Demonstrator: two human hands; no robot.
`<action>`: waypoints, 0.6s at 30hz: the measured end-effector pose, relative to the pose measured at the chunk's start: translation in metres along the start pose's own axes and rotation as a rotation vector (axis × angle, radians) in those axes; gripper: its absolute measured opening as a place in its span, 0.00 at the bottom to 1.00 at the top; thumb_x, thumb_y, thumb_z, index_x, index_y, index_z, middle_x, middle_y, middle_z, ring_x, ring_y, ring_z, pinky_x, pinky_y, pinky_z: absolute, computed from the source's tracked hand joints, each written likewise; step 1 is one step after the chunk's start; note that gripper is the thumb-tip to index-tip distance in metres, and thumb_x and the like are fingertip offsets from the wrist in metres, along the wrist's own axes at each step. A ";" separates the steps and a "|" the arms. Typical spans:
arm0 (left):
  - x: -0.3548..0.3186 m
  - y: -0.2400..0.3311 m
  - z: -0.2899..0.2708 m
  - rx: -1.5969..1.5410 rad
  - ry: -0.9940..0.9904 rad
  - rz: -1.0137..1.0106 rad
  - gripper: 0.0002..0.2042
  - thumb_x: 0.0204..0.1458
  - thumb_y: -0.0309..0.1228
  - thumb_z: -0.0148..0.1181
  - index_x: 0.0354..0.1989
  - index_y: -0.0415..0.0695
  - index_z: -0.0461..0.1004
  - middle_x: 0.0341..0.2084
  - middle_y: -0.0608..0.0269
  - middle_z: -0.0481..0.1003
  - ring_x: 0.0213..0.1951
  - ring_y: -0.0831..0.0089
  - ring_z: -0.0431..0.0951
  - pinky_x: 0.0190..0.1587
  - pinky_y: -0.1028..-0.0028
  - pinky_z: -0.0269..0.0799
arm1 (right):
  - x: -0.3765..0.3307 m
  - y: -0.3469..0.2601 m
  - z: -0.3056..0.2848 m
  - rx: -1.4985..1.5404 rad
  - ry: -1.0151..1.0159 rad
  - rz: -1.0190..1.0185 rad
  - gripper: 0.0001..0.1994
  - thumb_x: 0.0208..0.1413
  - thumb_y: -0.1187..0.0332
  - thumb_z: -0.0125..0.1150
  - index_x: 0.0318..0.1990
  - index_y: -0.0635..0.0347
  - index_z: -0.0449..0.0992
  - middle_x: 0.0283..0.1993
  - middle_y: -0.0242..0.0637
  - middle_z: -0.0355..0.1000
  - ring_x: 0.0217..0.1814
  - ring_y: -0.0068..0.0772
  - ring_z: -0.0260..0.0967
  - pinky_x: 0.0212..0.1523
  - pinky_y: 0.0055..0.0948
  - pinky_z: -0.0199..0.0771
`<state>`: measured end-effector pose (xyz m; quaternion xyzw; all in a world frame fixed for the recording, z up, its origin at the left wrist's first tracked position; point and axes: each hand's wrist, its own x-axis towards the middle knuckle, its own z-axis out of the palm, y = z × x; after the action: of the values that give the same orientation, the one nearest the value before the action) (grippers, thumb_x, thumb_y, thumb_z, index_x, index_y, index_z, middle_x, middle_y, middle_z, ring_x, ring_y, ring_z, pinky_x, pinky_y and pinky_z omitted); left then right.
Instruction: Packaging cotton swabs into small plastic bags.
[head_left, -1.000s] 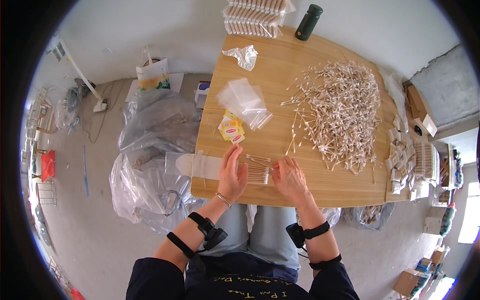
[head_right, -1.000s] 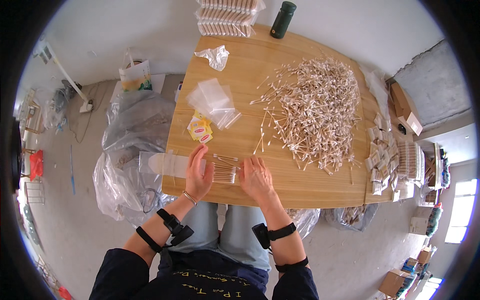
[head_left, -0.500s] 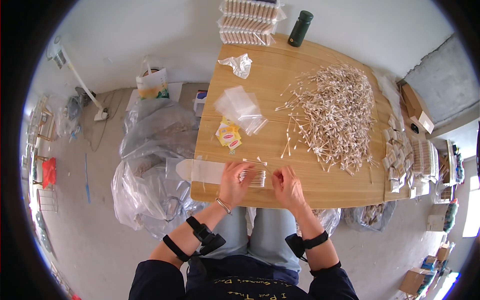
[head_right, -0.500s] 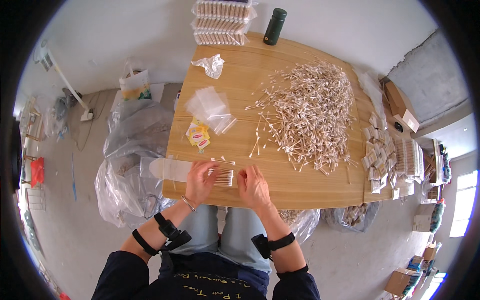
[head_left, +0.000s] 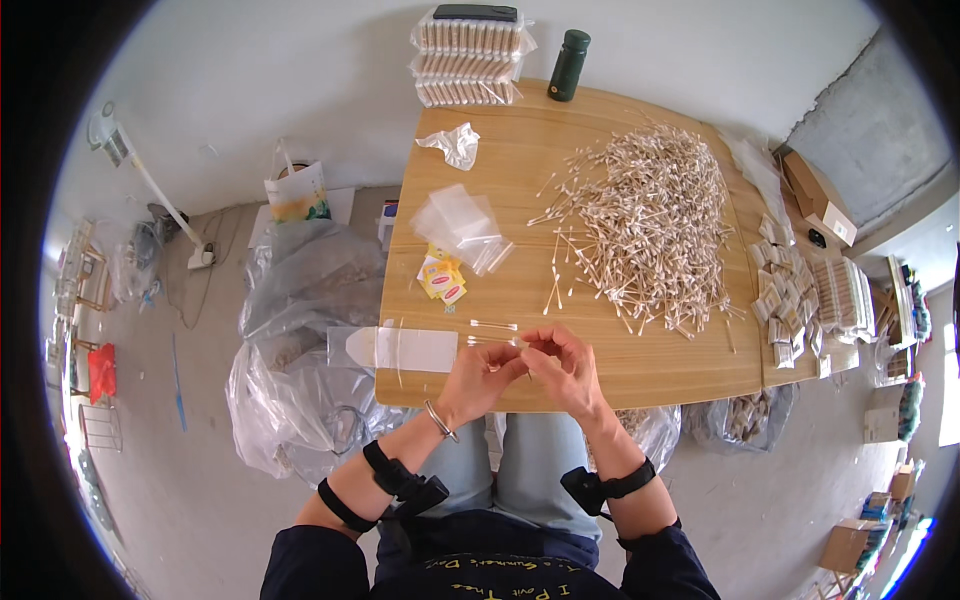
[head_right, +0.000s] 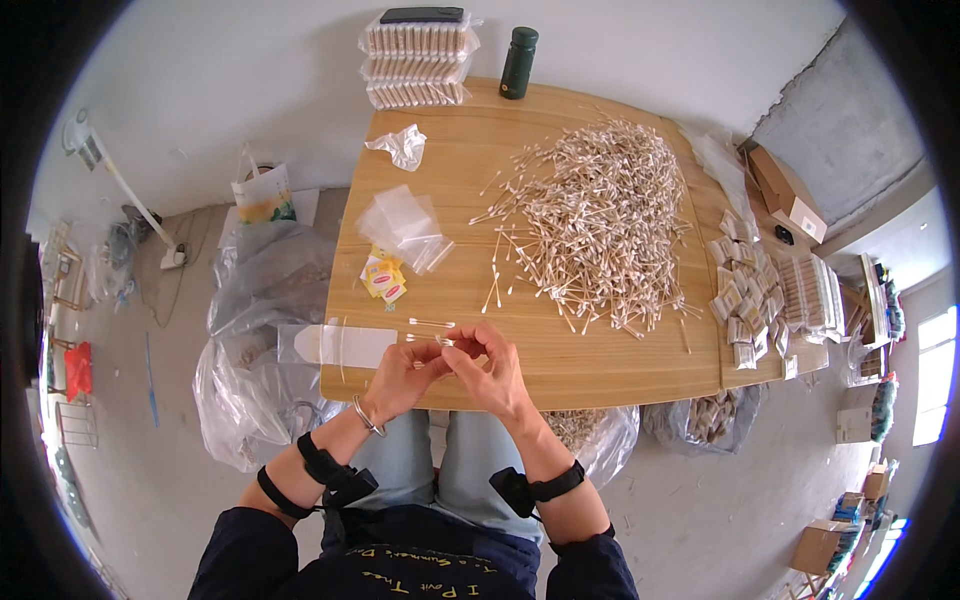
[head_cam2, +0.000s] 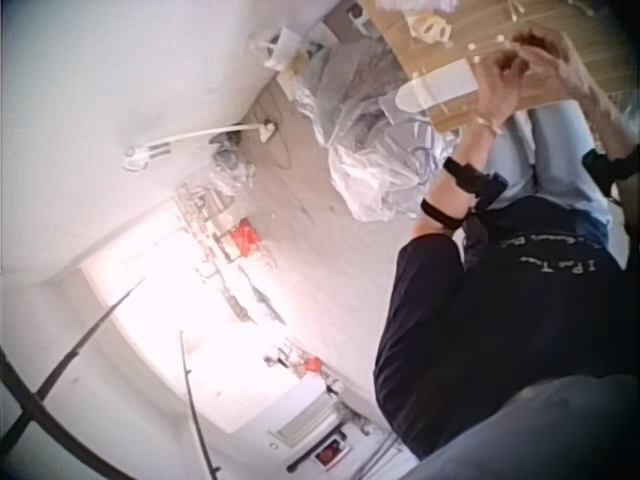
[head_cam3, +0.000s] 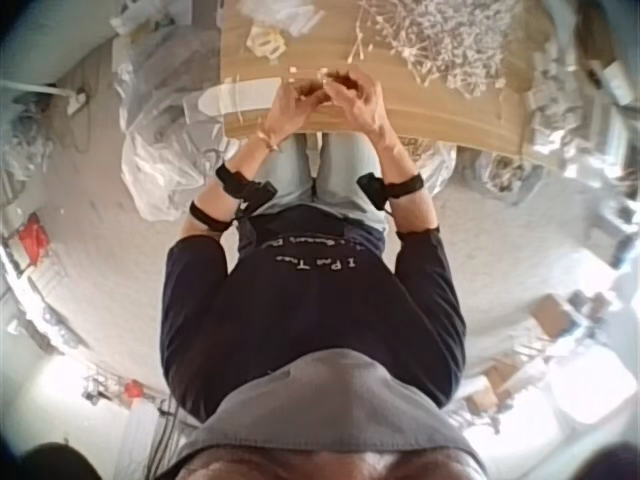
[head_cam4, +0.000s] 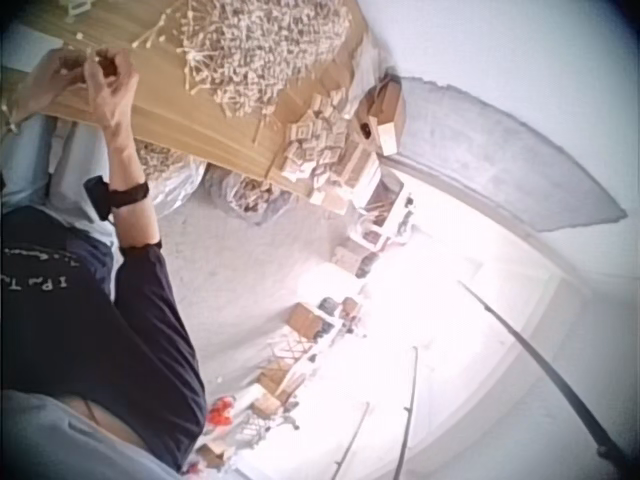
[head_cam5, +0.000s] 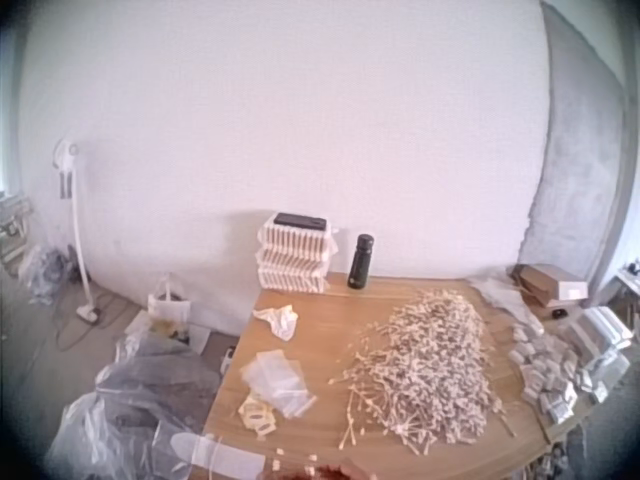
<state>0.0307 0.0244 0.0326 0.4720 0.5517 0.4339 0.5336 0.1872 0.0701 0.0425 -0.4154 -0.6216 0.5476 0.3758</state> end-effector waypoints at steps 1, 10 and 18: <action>-0.002 0.007 0.001 0.002 -0.003 0.001 0.10 0.56 0.32 0.61 0.36 0.37 0.79 0.24 0.68 0.77 0.29 0.85 0.69 0.33 0.78 0.67 | 0.002 -0.001 0.001 0.035 0.002 0.016 0.09 0.52 0.70 0.65 0.38 0.65 0.77 0.29 0.31 0.72 0.33 0.19 0.67 0.29 0.23 0.68; -0.014 -0.012 -0.017 -0.075 -0.166 -0.139 0.09 0.59 0.28 0.54 0.40 0.36 0.78 0.31 0.66 0.79 0.34 0.83 0.74 0.40 0.81 0.70 | 0.006 0.026 0.005 0.123 0.084 0.187 0.04 0.53 0.73 0.64 0.34 0.63 0.79 0.25 0.33 0.74 0.26 0.20 0.68 0.29 0.22 0.69; -0.010 -0.034 -0.067 0.436 0.256 0.230 0.09 0.58 0.22 0.51 0.45 0.38 0.75 0.30 0.59 0.77 0.34 0.74 0.76 0.38 0.74 0.72 | 0.027 0.055 0.010 -0.796 -0.041 -0.364 0.06 0.47 0.73 0.62 0.33 0.50 0.81 0.33 0.31 0.68 0.39 0.35 0.67 0.40 0.34 0.70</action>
<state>-0.0386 0.0100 0.0046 0.5765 0.6379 0.4185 0.2926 0.1741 0.0944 -0.0130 -0.4005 -0.8546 0.1986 0.2643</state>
